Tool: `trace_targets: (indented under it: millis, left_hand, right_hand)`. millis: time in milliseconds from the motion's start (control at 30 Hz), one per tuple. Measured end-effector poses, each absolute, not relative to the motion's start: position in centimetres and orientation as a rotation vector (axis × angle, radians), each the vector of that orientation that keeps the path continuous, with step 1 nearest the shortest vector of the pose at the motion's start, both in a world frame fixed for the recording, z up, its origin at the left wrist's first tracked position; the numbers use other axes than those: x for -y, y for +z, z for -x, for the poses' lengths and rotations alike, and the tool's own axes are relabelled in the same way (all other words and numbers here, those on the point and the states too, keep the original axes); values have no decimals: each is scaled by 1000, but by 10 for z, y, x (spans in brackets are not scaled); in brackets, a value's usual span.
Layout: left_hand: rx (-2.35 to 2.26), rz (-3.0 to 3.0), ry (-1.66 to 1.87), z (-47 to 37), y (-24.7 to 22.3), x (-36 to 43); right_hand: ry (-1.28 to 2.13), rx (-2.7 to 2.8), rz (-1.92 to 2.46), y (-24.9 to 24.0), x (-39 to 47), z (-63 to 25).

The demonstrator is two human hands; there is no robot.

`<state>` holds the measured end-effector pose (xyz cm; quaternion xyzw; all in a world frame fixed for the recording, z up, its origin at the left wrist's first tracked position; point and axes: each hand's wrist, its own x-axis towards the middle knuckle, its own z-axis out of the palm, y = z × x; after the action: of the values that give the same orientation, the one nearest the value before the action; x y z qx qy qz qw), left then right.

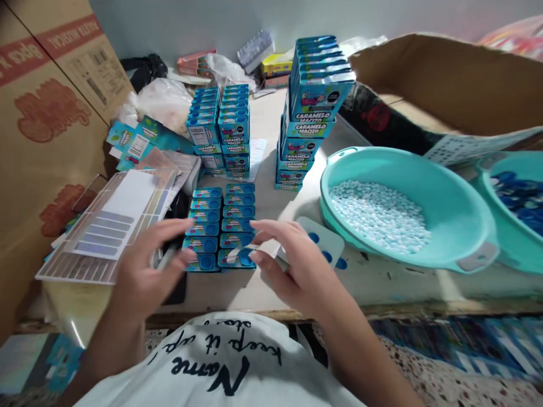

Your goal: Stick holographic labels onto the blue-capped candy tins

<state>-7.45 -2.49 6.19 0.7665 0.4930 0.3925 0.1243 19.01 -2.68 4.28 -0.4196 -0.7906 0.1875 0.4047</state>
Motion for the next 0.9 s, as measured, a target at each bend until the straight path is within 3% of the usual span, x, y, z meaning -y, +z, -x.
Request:
trace_targets:
  millis: [133, 333, 567, 667, 900]
  left_hand:
    - [-1093, -2207, 1034, 30, 47, 31]
    - [-1272, -2046, 1210, 30, 37, 29]
    - [-1338, -1181, 1383, 25, 25, 30]
    - [-1266, -1108, 1392, 18, 24, 32]
    - [-1224, -1081, 1358, 12, 27, 38]
  right_hand:
    - [513, 2097, 920, 53, 28, -172]
    - [508, 1938, 999, 42, 28, -170]
    - [752, 1813, 1086, 17, 45, -161]
    - [932, 1702, 1093, 9, 53, -153]
    - [979, 1576, 1066, 7, 56, -160]
